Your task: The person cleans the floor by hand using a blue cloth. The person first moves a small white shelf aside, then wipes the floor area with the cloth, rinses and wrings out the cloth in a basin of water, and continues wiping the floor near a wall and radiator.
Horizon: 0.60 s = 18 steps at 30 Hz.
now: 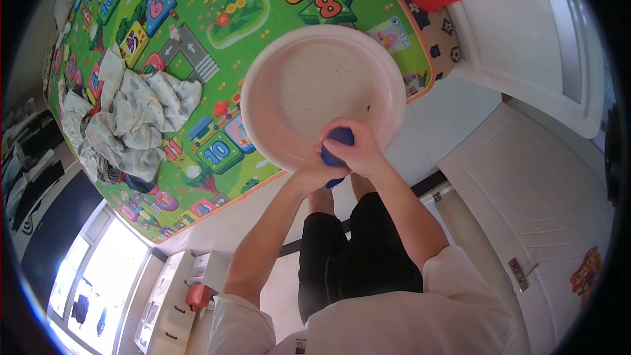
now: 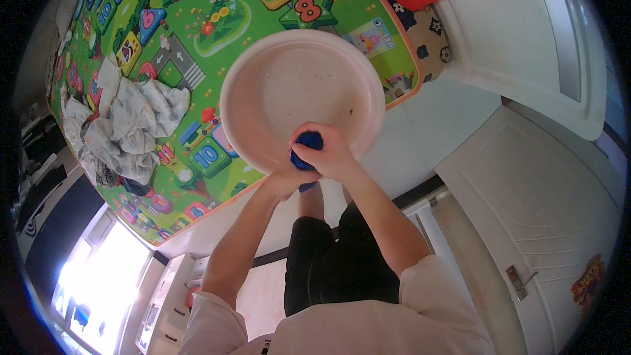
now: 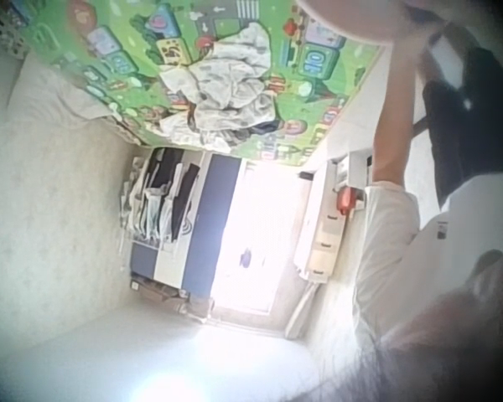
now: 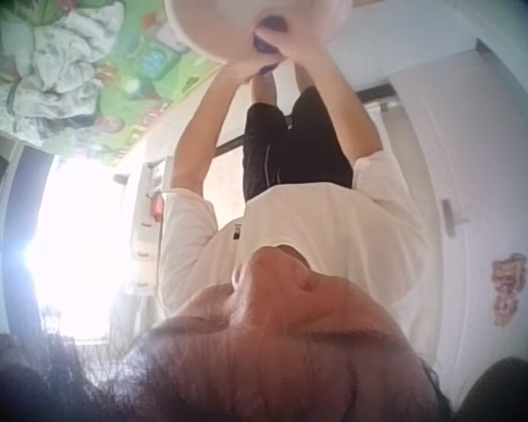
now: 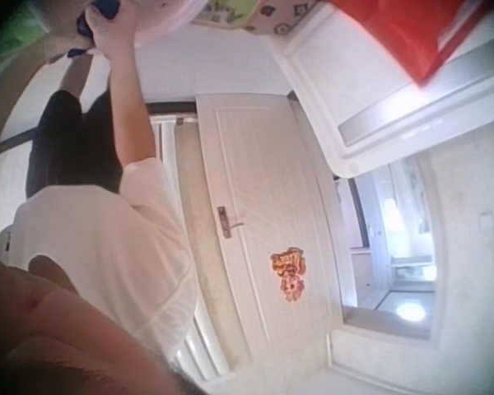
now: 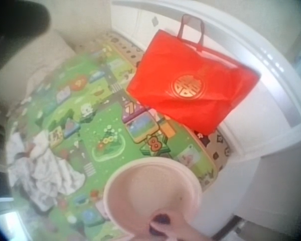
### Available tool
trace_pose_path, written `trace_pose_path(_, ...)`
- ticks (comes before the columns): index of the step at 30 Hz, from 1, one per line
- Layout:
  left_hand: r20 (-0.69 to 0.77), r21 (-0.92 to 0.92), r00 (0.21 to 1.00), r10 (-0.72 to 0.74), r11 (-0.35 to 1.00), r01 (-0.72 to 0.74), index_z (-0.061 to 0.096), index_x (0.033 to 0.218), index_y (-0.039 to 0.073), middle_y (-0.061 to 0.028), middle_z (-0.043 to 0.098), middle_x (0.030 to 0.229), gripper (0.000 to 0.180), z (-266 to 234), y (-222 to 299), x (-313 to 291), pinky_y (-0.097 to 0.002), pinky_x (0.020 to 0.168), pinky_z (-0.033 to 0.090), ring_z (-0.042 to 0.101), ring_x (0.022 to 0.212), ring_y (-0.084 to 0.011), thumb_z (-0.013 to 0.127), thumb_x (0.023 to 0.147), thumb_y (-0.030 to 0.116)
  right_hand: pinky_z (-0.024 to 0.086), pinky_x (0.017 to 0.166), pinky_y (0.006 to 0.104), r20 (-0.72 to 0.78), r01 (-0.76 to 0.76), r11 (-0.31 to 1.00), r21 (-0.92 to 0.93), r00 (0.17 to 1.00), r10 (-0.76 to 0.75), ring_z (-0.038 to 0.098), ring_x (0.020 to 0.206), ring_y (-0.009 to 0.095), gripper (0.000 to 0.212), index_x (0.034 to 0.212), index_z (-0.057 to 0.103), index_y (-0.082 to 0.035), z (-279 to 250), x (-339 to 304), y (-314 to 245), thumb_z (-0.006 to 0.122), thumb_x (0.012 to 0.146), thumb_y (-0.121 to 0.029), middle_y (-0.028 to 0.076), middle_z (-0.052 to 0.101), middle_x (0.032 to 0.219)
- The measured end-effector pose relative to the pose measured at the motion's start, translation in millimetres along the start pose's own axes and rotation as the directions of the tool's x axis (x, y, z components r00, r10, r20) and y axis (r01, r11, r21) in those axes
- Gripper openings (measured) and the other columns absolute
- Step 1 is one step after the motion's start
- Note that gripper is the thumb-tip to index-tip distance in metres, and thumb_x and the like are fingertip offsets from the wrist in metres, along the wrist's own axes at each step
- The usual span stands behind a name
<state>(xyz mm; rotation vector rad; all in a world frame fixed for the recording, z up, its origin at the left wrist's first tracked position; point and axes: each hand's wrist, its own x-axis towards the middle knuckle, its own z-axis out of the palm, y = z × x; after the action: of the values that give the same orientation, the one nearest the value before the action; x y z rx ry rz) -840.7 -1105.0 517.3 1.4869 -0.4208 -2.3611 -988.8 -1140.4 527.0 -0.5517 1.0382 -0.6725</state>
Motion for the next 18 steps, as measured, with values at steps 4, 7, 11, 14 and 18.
trace_pose_path(4, -0.099, 0.178, 0.986, 0.133, 0.977, -0.113, 0.065, 0.107, 0.005, -0.0048, 0.068, 0.093, 0.042, 3.2, 6.5, 4.8, -0.0343, 0.077, 0.055, 0.067, 0.087, -0.0184, 0.082, 0.068, 0.007, 0.055, 0.079, 0.0317, -0.09, 0.114, 0.991, -0.075, 0.989, -0.121, 0.069, 0.083, 0.017, 0.009, 0.095, 0.065, -0.002, 0.1, 7.2, 20.7, 0.063, 0.086, 0.001, 0.008, 0.069, 0.087)
trace_pose_path(7, -0.177, 0.474, 0.958, 0.228, 0.872, -0.12, 0.065, 0.108, 0.002, -0.0089, 0.071, 0.095, 0.043, 1.5, 9.1, 9.3, -0.0362, 0.076, 0.055, 0.069, 0.087, -0.0201, 0.082, 0.07, 0.014, 0.055, 0.078, 0.0317, -0.201, 0.126, 0.967, -0.22, 0.964, -0.172, 0.069, 0.084, 0.017, 0.011, 0.095, 0.065, -0.003, -0.2, 10.9, 26.5, 0.065, 0.085, 0.0, 0.008, 0.069, 0.086)
trace_pose_path(11, -0.368, 0.768, 0.836, 0.407, 0.64, 0.026, 0.065, 0.12, 0.001, -0.0208, 0.073, 0.092, 0.054, 6.8, 1.3, 19.9, -0.0413, 0.082, 0.056, 0.073, 0.093, -0.0348, 0.077, 0.076, 0.028, 0.054, 0.086, 0.0301, -0.309, 0.12, 0.929, -0.35, 0.921, -0.236, 0.069, 0.089, 0.016, 0.012, 0.099, 0.064, -0.001, 13.5, 17.5, 33.5, 0.065, 0.087, 0.002, 0.007, 0.071, 0.097)
trace_pose_path(14, -0.429, 0.751, 0.758, 0.491, 0.661, -0.004, 0.065, 0.118, 0.002, -0.0195, 0.074, 0.092, 0.046, 11.7, -4.5, 25.1, -0.0436, 0.079, 0.056, 0.074, 0.089, -0.0344, 0.073, 0.08, 0.028, 0.053, 0.087, 0.0305, -0.332, 0.148, 0.891, -0.429, 0.892, -0.307, 0.069, 0.093, 0.016, 0.016, 0.103, 0.065, -0.002, 17.5, 18.3, 35.5, 0.067, 0.087, -0.001, 0.006, 0.071, 0.1)
trace_pose_path(18, -0.363, 0.411, 0.886, 0.289, 0.903, -0.126, 0.063, 0.111, 0.001, -0.0123, 0.07, 0.095, 0.034, -10.2, -20.8, 19.4, -0.0383, 0.065, 0.055, 0.068, 0.074, -0.0238, 0.071, 0.082, 0.017, 0.05, 0.097, 0.0327, -0.064, 0.166, 0.92, -0.356, 0.978, -0.201, 0.065, 0.112, 0.02, 0.034, 0.122, 0.064, -0.001, 2.4, 10.6, 8.8, 0.067, 0.089, -0.005, 0.011, 0.069, 0.12)
